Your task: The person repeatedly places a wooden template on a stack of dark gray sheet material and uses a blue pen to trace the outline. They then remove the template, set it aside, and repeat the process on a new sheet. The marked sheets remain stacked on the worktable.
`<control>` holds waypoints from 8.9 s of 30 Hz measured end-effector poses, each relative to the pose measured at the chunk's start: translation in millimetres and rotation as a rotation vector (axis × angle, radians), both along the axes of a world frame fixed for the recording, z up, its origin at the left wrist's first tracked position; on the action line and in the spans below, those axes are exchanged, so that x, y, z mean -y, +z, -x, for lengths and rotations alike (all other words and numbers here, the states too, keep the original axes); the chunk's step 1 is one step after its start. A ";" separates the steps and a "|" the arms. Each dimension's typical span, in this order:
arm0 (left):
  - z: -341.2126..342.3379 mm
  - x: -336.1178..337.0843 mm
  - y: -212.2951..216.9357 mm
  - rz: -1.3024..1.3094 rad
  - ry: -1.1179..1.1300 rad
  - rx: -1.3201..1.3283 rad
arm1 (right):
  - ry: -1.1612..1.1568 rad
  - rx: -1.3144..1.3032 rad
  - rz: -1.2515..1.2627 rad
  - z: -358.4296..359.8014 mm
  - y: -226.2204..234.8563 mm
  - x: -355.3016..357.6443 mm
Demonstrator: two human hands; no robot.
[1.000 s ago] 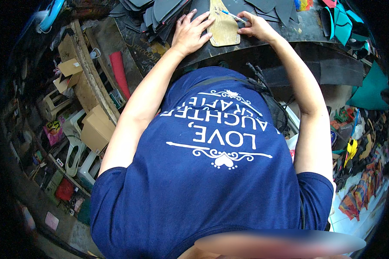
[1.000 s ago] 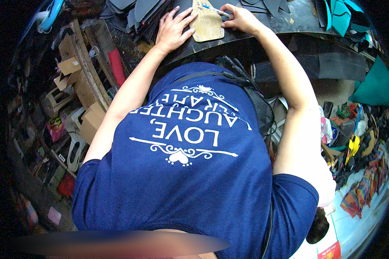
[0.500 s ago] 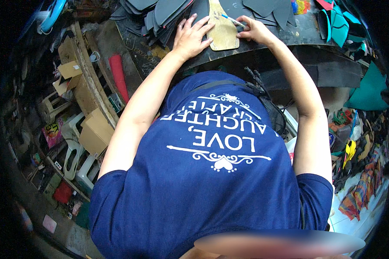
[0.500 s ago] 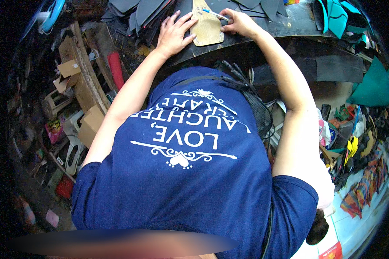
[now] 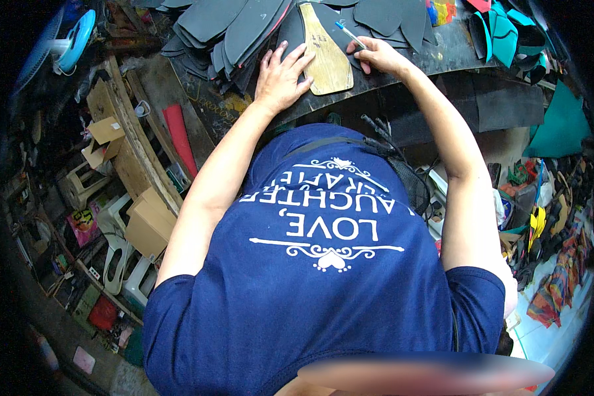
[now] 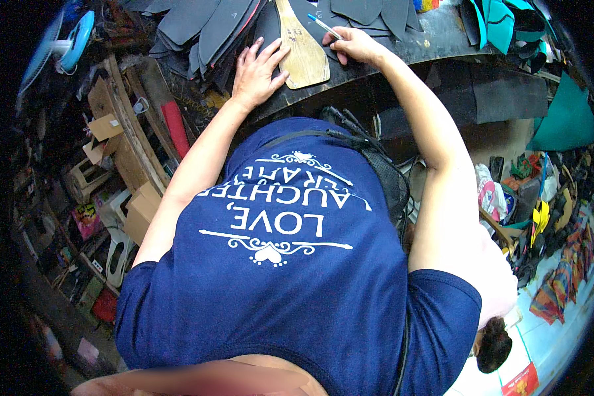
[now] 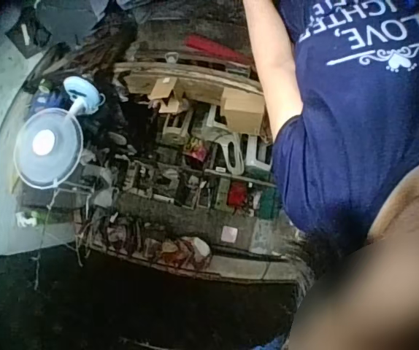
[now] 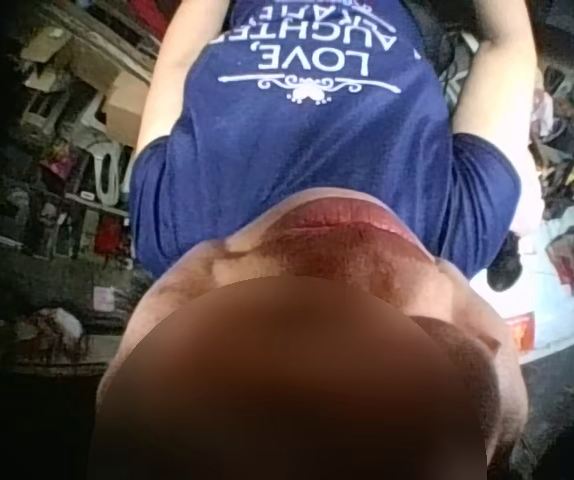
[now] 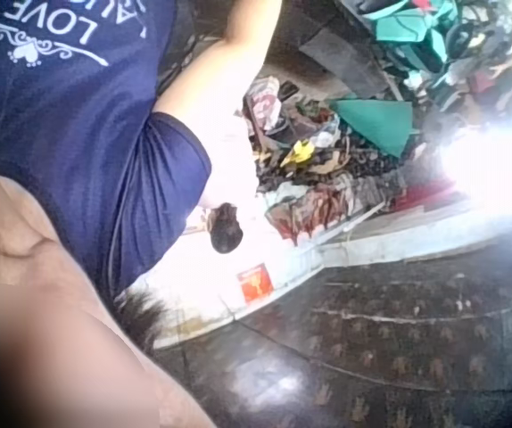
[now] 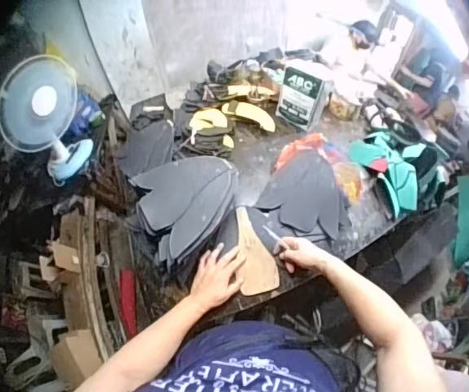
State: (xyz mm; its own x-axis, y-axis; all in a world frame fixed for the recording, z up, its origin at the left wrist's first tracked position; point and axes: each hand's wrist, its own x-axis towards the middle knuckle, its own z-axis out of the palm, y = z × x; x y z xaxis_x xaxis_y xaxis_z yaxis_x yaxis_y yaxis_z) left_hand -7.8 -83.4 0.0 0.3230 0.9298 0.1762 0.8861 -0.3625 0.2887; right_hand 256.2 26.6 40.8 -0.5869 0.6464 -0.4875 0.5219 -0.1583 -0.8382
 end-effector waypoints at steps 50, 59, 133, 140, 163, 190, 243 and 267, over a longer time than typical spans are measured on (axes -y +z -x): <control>-19.9 -44.4 52.9 0.275 -0.198 -0.054 | -0.181 0.182 -0.406 27.9 11.0 -34.4; -25.1 -53.1 52.7 0.196 -0.153 -0.092 | -0.380 -0.181 -0.342 100.2 6.4 -70.6; -7.7 -28.8 28.3 0.190 -0.249 -0.051 | -0.380 0.048 -0.235 -25.0 5.6 29.8; -11.3 -25.2 30.1 0.179 -0.217 -0.086 | -0.320 -0.137 -0.190 -1.8 -6.3 42.6; -38.3 -27.4 37.9 0.199 -0.161 -0.301 | -0.378 -0.172 -0.332 3.9 -16.0 50.2; -27.0 -29.0 39.4 0.274 -0.175 -0.243 | 0.058 0.152 -0.637 3.6 -0.9 64.4; 9.3 -43.5 -15.8 0.056 -0.274 0.154 | 0.312 0.048 -0.515 47.6 10.9 67.6; 18.5 -52.3 -18.1 0.066 -0.291 0.305 | 0.004 -0.158 -0.455 64.8 -19.1 44.4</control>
State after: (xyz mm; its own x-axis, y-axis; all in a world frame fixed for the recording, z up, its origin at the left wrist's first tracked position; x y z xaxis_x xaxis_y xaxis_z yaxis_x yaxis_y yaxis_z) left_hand -26.3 -31.1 -18.1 0.5156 0.8203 0.2475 0.6201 -0.5566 0.5530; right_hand 191.4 -17.8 21.8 -0.6340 0.7710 -0.0603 0.3824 0.2448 -0.8910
